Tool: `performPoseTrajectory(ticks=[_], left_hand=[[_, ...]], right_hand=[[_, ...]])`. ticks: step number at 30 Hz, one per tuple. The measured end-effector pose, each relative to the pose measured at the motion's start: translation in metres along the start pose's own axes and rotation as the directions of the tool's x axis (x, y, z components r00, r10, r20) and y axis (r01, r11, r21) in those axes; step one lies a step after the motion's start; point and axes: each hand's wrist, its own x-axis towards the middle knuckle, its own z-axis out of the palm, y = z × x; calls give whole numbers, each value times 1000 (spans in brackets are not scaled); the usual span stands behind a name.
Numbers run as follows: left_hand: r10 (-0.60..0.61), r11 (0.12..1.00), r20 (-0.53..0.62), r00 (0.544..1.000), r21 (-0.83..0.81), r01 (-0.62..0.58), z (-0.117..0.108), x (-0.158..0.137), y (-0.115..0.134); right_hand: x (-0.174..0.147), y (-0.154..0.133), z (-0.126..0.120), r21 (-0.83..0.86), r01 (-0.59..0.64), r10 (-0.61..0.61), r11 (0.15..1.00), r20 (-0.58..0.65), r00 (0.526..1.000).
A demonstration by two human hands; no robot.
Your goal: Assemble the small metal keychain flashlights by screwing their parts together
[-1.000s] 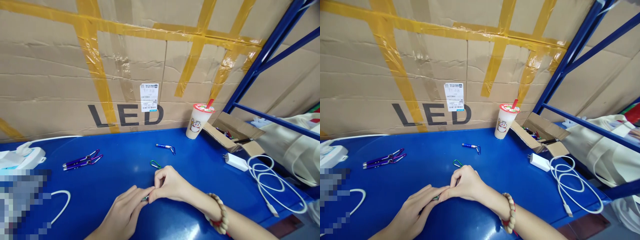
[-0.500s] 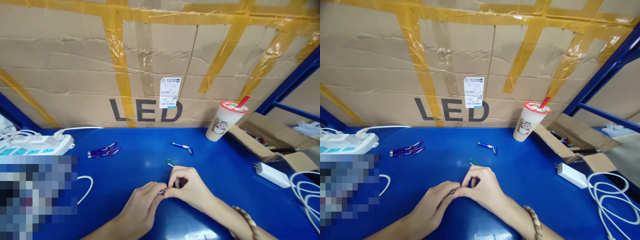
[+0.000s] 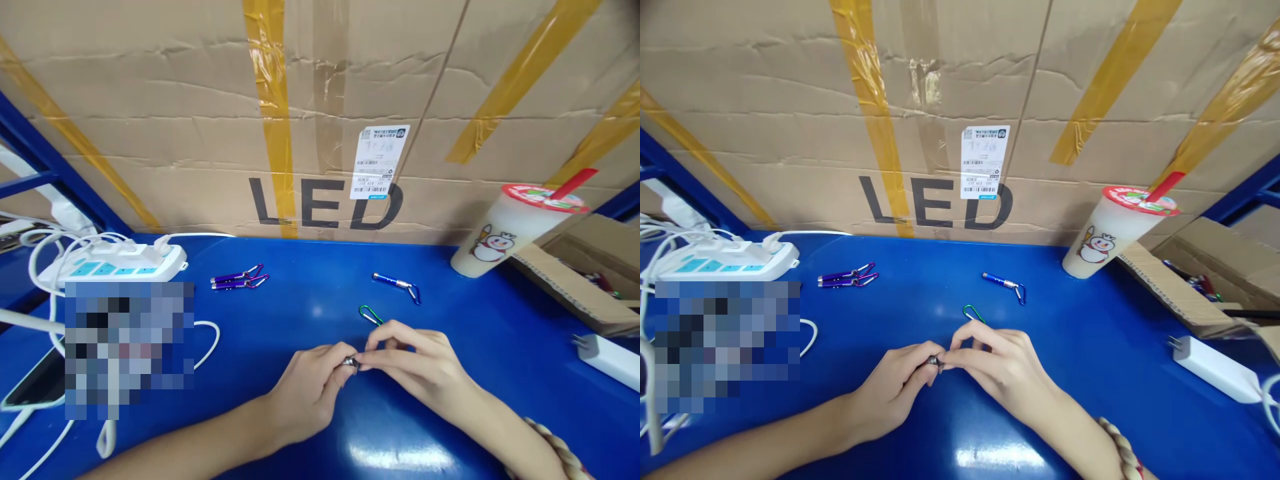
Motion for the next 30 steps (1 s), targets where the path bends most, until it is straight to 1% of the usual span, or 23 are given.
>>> performPoseTrajectory(ticks=[3,6,10,15,18,21,24,26,30], left_hand=[[35,999,63,997,-2,-35,-1,0,0],[79,996,113,991,29,-82,-3,1,1],[151,982,126,980,98,-163,-4,2,2],[198,961,113,974,175,-216,-3,4,0],[214,951,87,973,207,-227,-1,4,-1],[249,945,36,968,211,-251,0,3,-3],[253,952,-22,967,187,-244,2,1,-5],[241,954,-65,968,196,-225,3,1,-5],[259,942,-129,957,253,-221,6,1,-3]], right_hand=[[-2,1,1,30,6,-6,1000,-11,1000],[-3,0,0,0,23,-23,1000,0,1000],[-3,-1,-2,-34,24,-24,999,16,1000],[-1,-1,-2,-12,6,-6,1000,35,999],[0,0,1,55,-62,60,997,37,998],[0,0,7,148,-145,148,978,-10,989],[-1,-1,12,199,-185,197,962,-38,980],[-1,-2,15,240,-232,249,942,-40,968],[1,-6,18,347,-354,385,869,-22,923]])
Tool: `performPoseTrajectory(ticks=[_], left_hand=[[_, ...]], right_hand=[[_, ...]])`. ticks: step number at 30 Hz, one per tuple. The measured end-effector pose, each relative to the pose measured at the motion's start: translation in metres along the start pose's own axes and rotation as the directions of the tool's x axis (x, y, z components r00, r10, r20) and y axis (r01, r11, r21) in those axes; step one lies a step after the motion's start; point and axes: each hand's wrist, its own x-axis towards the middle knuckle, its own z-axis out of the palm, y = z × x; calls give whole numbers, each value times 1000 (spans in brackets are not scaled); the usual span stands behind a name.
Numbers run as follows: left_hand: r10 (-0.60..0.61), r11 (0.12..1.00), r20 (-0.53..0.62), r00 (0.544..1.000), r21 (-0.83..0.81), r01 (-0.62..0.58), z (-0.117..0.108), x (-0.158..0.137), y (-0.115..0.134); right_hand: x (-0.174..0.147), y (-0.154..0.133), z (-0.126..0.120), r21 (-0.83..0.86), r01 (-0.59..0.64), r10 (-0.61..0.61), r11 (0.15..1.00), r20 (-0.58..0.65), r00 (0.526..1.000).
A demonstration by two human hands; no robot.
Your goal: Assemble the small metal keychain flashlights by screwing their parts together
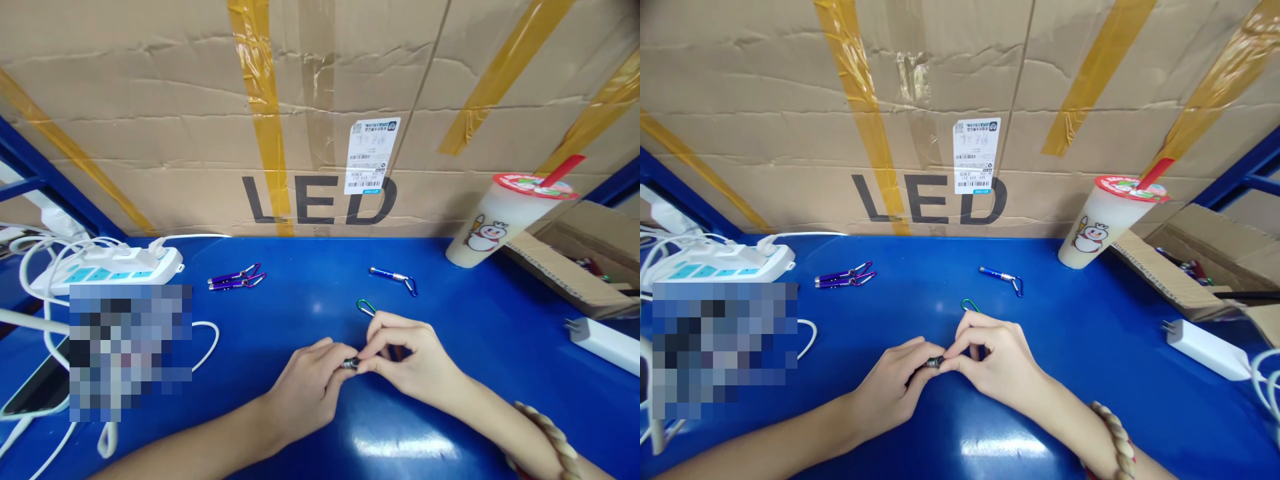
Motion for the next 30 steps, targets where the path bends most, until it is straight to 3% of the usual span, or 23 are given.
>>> performPoseTrajectory(ticks=[5,9,20,30], left_hand=[[-5,999,-31,999,47,7,3,0,1],[-55,998,-17,998,12,56,4,1,1],[-241,952,105,965,-169,256,0,-2,5],[-273,938,114,955,-187,291,1,1,5]], right_hand=[[3,-3,0,67,-183,181,981,39,983],[5,1,-1,104,-249,246,963,41,968],[8,4,-3,217,-245,241,945,47,969],[8,-4,-2,269,-228,221,936,55,974]])
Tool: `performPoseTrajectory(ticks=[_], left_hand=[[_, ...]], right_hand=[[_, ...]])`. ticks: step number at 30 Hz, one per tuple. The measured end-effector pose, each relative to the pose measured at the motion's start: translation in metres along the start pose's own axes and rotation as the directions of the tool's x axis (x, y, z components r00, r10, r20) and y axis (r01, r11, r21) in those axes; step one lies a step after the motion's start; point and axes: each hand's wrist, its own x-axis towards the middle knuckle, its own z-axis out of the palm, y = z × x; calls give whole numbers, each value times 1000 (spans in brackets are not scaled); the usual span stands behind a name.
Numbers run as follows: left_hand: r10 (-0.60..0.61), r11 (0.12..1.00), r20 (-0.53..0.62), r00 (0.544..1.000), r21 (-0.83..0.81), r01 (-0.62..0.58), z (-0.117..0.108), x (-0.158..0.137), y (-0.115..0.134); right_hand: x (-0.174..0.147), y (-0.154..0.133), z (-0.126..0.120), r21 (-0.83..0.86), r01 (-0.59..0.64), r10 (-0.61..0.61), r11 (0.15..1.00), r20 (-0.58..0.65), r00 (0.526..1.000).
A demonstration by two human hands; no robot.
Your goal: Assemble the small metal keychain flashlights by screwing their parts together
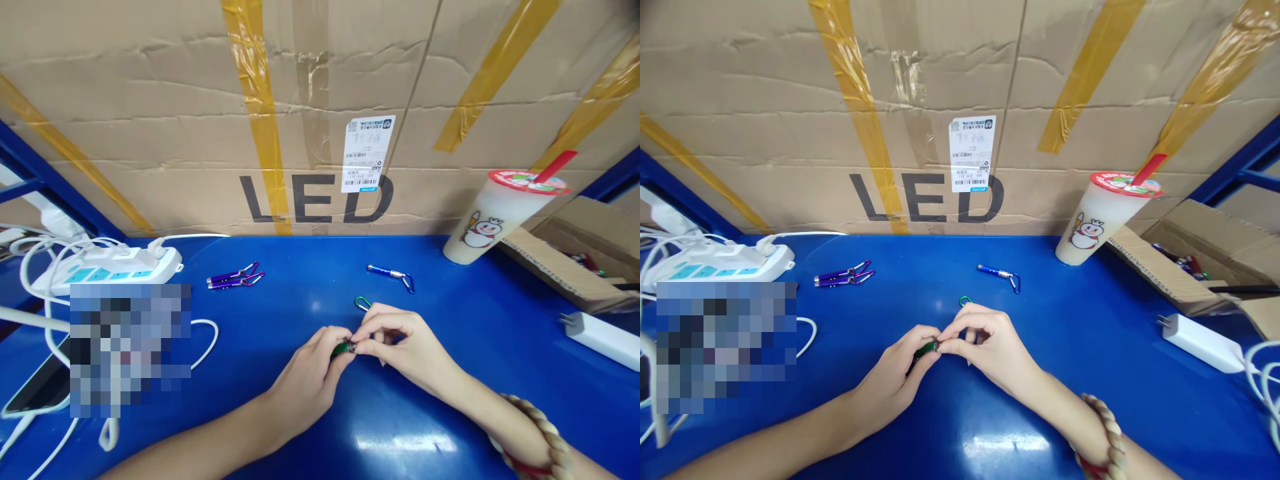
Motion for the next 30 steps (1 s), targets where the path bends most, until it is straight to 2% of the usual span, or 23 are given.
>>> performPoseTrajectory(ticks=[4,9,13,17,23,30], left_hand=[[49,996,-2,999,71,-49,0,0,1],[128,976,-16,992,182,-123,-1,0,3],[80,984,-21,997,164,-76,0,1,1],[35,988,-30,999,149,-30,2,1,-1],[116,985,-102,988,138,-101,3,0,0],[140,978,-113,984,168,-120,2,3,1]], right_hand=[[0,0,-1,-7,-2,2,1000,8,1000],[3,6,-5,-44,-64,66,997,51,996],[3,7,-1,20,-91,89,996,92,992],[1,2,4,63,-54,52,997,45,998],[0,-3,2,38,13,-13,999,1,1000],[1,-2,2,-4,5,-5,1000,3,1000]])
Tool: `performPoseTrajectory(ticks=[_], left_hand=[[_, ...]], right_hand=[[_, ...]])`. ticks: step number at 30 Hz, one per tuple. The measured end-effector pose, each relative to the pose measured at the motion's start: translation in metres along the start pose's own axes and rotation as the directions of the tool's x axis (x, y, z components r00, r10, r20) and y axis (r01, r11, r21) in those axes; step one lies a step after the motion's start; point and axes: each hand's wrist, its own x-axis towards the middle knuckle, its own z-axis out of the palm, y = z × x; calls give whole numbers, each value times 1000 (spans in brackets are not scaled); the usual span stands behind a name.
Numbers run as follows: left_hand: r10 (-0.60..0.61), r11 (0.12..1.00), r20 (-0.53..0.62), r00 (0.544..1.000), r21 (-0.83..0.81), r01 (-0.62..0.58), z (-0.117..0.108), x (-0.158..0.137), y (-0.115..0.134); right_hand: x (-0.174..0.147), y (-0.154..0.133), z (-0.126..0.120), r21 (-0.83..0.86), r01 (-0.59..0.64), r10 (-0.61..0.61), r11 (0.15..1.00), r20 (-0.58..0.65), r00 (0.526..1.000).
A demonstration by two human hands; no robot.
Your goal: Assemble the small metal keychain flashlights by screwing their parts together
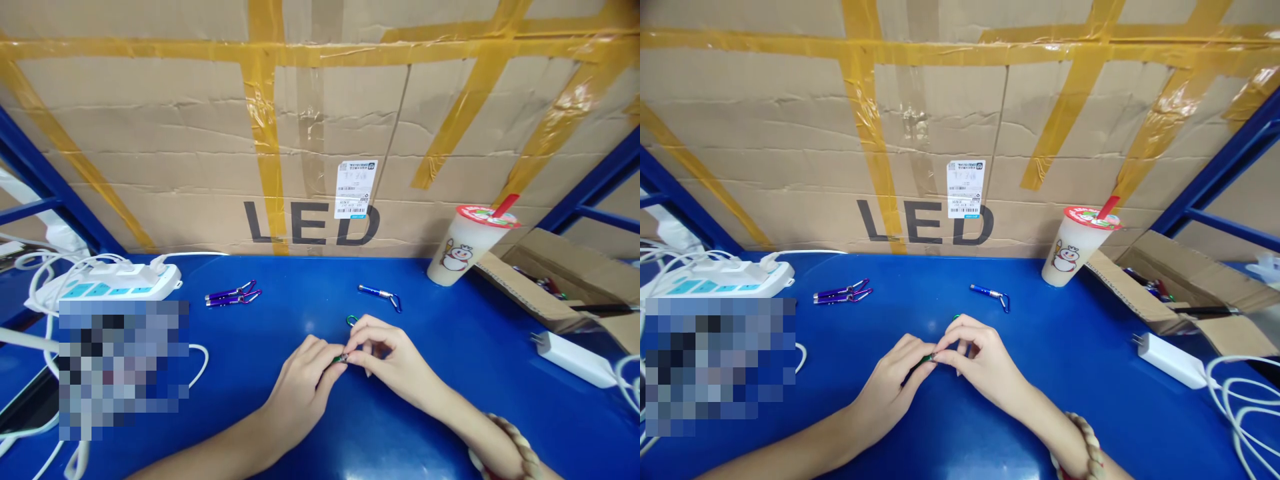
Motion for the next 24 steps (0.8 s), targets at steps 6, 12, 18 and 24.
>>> performPoseTrajectory(ticks=[6,12,18,24], left_hand=[[3,1000,-2,1000,25,-3,2,1,-2],[-37,995,53,998,-86,41,0,-1,-1],[-33,997,129,991,-71,42,-4,0,3],[31,996,123,992,-83,-21,-3,0,0]], right_hand=[[-3,-4,-1,-141,152,-159,978,-40,987],[-1,-2,-4,-38,15,-17,999,-35,999],[4,2,-10,19,-19,19,1000,21,1000],[4,2,-10,7,-89,89,996,46,995]])
